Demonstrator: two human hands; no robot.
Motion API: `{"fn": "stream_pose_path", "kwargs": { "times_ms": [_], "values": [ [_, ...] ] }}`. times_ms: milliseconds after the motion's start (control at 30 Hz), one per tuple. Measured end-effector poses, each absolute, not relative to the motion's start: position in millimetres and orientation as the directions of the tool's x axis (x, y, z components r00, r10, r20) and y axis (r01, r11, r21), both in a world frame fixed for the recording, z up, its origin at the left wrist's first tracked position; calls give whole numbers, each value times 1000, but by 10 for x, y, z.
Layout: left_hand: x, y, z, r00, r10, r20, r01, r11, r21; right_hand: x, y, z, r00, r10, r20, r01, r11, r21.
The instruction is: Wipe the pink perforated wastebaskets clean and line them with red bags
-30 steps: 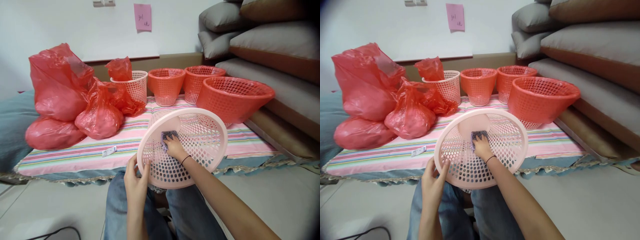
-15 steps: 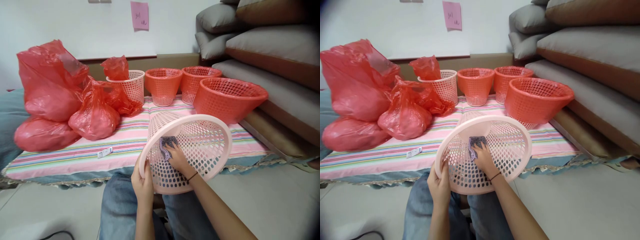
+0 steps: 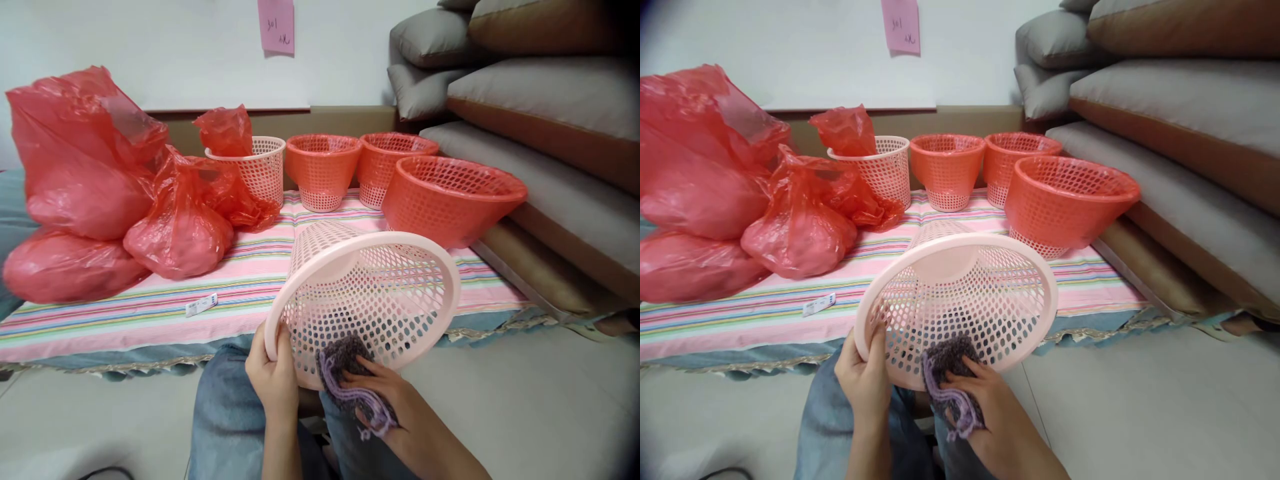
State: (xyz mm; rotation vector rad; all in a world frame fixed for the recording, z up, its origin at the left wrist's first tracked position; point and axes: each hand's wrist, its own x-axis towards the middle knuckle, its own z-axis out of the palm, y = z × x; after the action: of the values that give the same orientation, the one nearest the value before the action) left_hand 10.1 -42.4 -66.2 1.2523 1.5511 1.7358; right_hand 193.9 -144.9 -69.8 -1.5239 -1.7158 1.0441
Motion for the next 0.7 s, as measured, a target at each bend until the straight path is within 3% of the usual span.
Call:
{"fn": "stream_pose_path", "kwargs": {
  "times_ms": [200,333,433,533,700],
  "values": [
    [-2,-399,-590,-423,867,264,201,-194,960,2116,-1573,-955,198,979,-52,206,-93,-974],
    [-12,-411,-568,-332,915,228,128,-196,972,2210,-1207,-885,382,923,48,81,19,-997],
    [24,-441,-535,-290,931,222,102,-200,974,2241,-773,-729,427,884,191,186,121,-975],
    [55,-470,-501,-244,945,219,122,-194,973,2241,-282,-635,333,895,298,374,165,-913],
    [65,-483,-493,-164,960,227,180,-198,964,2090,394,-701,159,966,205,665,49,-745]
  ]
}}
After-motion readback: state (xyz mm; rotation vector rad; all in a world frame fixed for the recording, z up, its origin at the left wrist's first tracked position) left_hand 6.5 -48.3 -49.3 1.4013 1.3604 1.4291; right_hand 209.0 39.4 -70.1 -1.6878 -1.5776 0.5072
